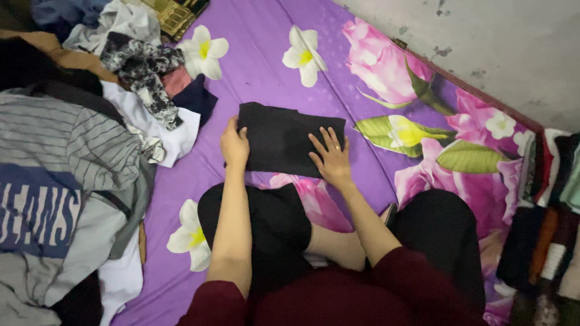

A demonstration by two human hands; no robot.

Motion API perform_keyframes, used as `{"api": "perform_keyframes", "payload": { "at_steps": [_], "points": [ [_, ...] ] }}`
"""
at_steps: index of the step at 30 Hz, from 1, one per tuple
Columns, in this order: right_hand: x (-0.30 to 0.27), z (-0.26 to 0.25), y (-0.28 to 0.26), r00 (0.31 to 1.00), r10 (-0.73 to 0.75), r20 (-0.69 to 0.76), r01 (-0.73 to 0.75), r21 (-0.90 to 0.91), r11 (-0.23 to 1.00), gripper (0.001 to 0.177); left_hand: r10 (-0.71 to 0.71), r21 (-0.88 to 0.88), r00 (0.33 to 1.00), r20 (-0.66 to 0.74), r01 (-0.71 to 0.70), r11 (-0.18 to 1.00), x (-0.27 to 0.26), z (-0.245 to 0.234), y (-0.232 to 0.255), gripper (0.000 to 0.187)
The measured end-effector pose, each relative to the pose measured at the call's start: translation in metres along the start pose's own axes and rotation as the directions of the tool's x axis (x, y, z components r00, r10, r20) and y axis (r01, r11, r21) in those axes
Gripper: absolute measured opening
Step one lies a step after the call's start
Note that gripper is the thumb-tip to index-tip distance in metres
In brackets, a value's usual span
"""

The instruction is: The person folds several garments one by one on a bed, including a black t-shirt, a striped shirt, a grey jacket, and a black long-sleeve top. Each item is smoothed, folded into a compact rectangle, and placed onto a growing stack on the right side of the bed.

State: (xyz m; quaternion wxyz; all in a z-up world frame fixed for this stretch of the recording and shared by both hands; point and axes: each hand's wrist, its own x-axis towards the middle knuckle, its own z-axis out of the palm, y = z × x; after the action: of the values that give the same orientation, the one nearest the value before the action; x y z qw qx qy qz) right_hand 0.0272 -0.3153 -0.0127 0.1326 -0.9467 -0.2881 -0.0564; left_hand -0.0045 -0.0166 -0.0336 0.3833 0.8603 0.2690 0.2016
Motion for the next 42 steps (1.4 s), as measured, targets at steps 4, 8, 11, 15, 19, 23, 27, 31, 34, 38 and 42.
{"api": "perform_keyframes", "payload": {
  "at_steps": [4, 8, 11, 15, 19, 23, 27, 31, 34, 38, 42],
  "points": [
    [-0.01, 0.011, 0.013, 1.0, -0.002, -0.026, 0.003, 0.029, 1.0, 0.058, 0.009, 0.082, 0.993, -0.117, 0.0, 0.997, -0.01, -0.018, 0.017, 0.038],
    [-0.004, 0.026, 0.023, 0.985, -0.047, -0.165, 0.053, 0.031, 0.998, 0.048, 0.199, 0.178, 0.924, -0.327, -0.147, 0.973, -0.008, -0.029, 0.033, 0.021],
    [0.014, 0.032, 0.023, 0.968, -0.048, -0.245, 0.114, 0.26, 0.959, 0.044, 0.412, 0.297, 0.91, 0.051, -0.408, 0.863, -0.017, 0.008, 0.059, 0.017],
    [0.02, 0.024, 0.001, 0.983, -0.106, -0.151, 0.14, 0.233, 0.962, 0.05, 0.63, 0.322, 0.712, 0.311, -0.702, 0.635, -0.038, 0.044, 0.069, 0.044],
    [0.028, -0.002, -0.01, 0.986, -0.092, -0.139, 0.103, 0.075, 0.992, 0.067, 0.435, 0.32, 0.834, 0.341, -0.537, 0.78, -0.015, 0.04, 0.047, 0.066],
    [0.032, 0.007, -0.009, 0.985, 0.051, -0.164, -0.051, 0.003, 0.999, 0.072, 0.325, 0.491, 0.892, 0.313, -0.445, 0.749, 0.0, 0.038, 0.019, 0.062],
    [0.032, 0.039, 0.022, 0.956, 0.203, -0.21, -0.196, 0.053, 0.979, 0.063, 0.179, 0.544, 0.956, 0.231, -0.28, 0.791, 0.02, 0.02, 0.008, 0.056],
    [0.015, 0.052, 0.061, 0.8, 0.573, -0.18, -0.386, 0.577, 0.72, 0.058, 0.293, 0.703, 0.949, 0.117, -0.287, 0.651, 0.018, -0.003, 0.032, 0.065],
    [0.019, 0.044, 0.082, 0.695, 0.69, 0.2, -0.615, 0.663, 0.427, 0.056, 0.237, 0.359, 0.968, 0.083, -0.251, 0.899, -0.031, 0.012, 0.072, 0.069],
    [0.029, 0.015, 0.062, 0.9, 0.436, -0.029, -0.285, 0.717, 0.636, 0.049, 0.131, -0.461, 0.979, 0.157, -0.045, 0.886, -0.095, 0.045, 0.106, 0.069],
    [0.013, -0.043, -0.03, 0.996, -0.07, -0.049, 0.085, 0.668, 0.74, 0.049, -0.137, -0.671, 0.891, 0.433, 0.42, 0.611, -0.102, 0.054, 0.109, 0.068]
  ]
}}
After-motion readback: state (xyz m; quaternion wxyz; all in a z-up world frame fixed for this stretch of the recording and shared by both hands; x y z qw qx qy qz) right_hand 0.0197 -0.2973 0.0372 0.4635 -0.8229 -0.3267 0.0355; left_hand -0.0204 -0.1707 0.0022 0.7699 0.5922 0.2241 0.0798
